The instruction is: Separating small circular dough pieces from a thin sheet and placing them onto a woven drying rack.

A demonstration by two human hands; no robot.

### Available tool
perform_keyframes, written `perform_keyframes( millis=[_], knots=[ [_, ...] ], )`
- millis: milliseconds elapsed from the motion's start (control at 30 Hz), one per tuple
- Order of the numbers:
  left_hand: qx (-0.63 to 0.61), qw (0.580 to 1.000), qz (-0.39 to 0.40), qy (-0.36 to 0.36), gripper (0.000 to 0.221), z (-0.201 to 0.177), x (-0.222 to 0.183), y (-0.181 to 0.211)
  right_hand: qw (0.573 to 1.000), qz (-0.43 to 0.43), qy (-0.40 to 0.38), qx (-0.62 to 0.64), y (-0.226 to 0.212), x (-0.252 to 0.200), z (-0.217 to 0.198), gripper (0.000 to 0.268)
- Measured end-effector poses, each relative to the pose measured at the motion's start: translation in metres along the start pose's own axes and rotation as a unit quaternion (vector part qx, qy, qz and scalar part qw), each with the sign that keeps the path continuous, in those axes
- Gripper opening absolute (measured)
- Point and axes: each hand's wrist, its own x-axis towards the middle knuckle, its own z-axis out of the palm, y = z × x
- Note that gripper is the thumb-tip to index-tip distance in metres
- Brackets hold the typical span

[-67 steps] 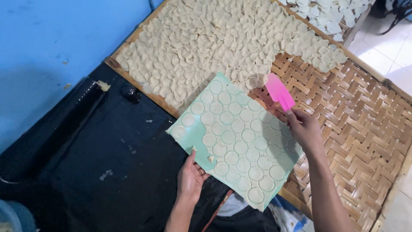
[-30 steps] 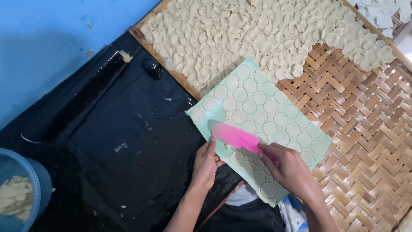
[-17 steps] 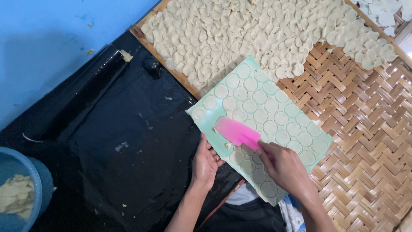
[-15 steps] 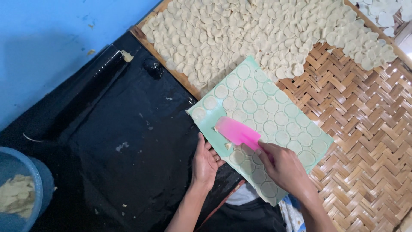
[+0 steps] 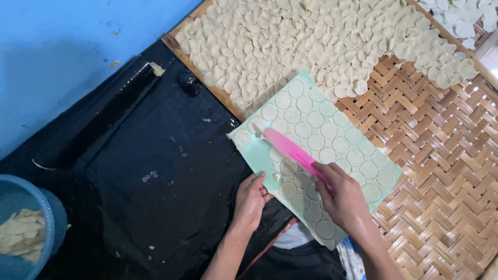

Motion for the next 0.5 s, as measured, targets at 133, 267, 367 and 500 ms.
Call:
perform_keyframes(
  millis=[133, 267, 367, 500],
  knots=[
    [-0.009, 1.000, 0.004, -0.004, 0.030, -0.004, 0.004, -0.004, 0.998, 0.004, -0.005, -0.064, -0.007, -0.005, 0.005, 0.044],
    [-0.009, 1.000, 0.004, -0.006, 0.029, -0.003, 0.003, -0.003, 0.996, 0.007, -0.038, -0.081, -0.002, -0.010, 0.007, 0.032],
    [0.003, 1.000, 0.003, -0.009, 0.029, -0.005, 0.004, -0.005, 0.993, 0.026, -0.053, -0.098, 0.002, -0.012, 0.003, 0.030],
    [0.016, 1.000, -0.002, 0.002, 0.027, 0.003, -0.001, 0.004, 0.991, 0.041, -0.064, -0.106, 0.003, -0.011, 0.002, 0.032]
  ],
)
